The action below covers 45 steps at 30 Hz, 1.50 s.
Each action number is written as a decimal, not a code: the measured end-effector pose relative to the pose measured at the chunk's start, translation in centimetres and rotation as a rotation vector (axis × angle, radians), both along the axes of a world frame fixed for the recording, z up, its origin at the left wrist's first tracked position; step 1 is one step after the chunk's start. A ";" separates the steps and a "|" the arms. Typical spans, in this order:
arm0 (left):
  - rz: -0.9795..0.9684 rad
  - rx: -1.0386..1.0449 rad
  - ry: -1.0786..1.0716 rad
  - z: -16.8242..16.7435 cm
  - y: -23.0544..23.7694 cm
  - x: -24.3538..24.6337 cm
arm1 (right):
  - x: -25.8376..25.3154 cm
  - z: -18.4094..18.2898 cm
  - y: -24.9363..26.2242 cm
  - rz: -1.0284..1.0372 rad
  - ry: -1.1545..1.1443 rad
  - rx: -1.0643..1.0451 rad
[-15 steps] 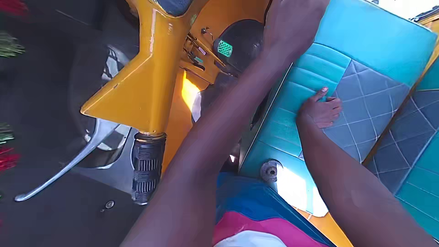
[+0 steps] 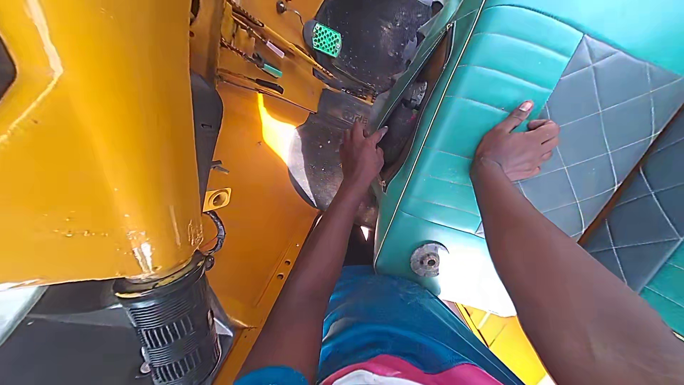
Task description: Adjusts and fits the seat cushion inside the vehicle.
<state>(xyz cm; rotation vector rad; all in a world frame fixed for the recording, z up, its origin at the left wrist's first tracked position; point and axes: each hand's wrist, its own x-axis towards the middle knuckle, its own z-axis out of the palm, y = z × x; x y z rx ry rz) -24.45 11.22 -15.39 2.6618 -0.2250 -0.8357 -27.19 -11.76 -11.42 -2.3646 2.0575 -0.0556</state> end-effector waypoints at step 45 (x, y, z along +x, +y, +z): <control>-0.621 0.240 0.240 3.9 -5.2 2.1 | -0.2 -0.2 -0.4 0.035 0.015 0.032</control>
